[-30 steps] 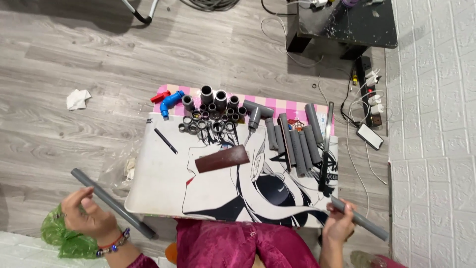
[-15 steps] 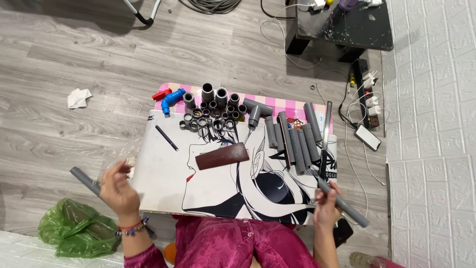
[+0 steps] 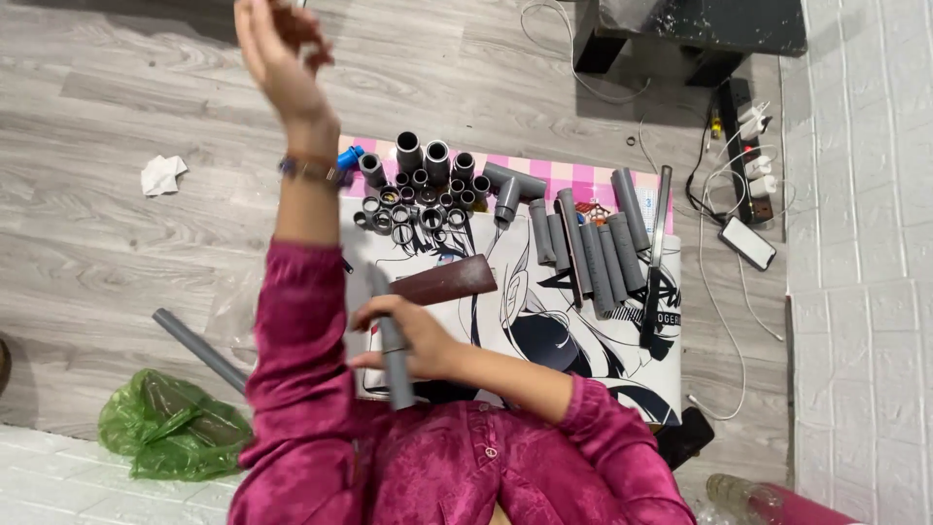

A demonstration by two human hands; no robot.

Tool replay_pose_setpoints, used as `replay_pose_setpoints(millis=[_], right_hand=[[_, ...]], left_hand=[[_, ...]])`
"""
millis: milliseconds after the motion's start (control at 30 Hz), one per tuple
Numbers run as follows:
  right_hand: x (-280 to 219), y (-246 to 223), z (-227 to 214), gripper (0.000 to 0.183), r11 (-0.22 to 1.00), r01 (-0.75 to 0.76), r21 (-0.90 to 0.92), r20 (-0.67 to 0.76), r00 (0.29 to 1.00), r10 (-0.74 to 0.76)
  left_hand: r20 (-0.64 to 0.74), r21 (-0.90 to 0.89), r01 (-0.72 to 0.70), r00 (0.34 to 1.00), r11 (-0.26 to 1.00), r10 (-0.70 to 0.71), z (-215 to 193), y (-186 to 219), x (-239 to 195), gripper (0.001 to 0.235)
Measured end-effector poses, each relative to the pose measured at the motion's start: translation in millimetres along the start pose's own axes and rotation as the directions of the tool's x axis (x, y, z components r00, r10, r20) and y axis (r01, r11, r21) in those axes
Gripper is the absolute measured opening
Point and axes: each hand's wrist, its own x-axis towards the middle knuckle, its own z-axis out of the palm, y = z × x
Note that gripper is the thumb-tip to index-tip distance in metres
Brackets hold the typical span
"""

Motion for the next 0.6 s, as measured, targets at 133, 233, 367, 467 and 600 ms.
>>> replay_pose_setpoints(millis=[133, 233, 367, 467, 600], right_hand=[[6.3, -4.1, 18.3, 0.045, 0.999, -0.028, 0.016, -0.128, 0.991, 0.03], [-15.9, 8.9, 17.2, 0.034, 0.994, 0.042, 0.104, -0.085, 0.996, -0.033], [-52.0, 12.8, 6.2, 0.036, 0.989, 0.138, 0.051, 0.338, 0.93, -0.147], [-58.5, 11.0, -15.5, 0.034, 0.997, 0.055, -0.052, 0.284, 0.958, -0.038], [-71.0, 26.6, -64.6, 0.036, 0.968, 0.21, -0.135, -0.009, 0.977, -0.213]], left_hand=[[-0.149, 0.014, -0.028, 0.988, 1.0, 0.03, 11.6, -30.0, 32.4, 0.034], [-0.197, 0.046, 0.075, 0.978, 0.996, -0.064, -6.3, -52.6, 56.6, 0.042], [-0.261, 0.01, 0.02, 0.965, 1.0, -0.017, -35.6, -52.2, 63.3, 0.028], [-0.256, 0.041, -0.054, 0.965, 0.998, 0.063, -39.0, -35.5, 35.2, 0.027], [0.217, 0.217, -0.283, 0.947, 0.934, 0.236, -22.8, -1.8, -40.4, 0.031]])
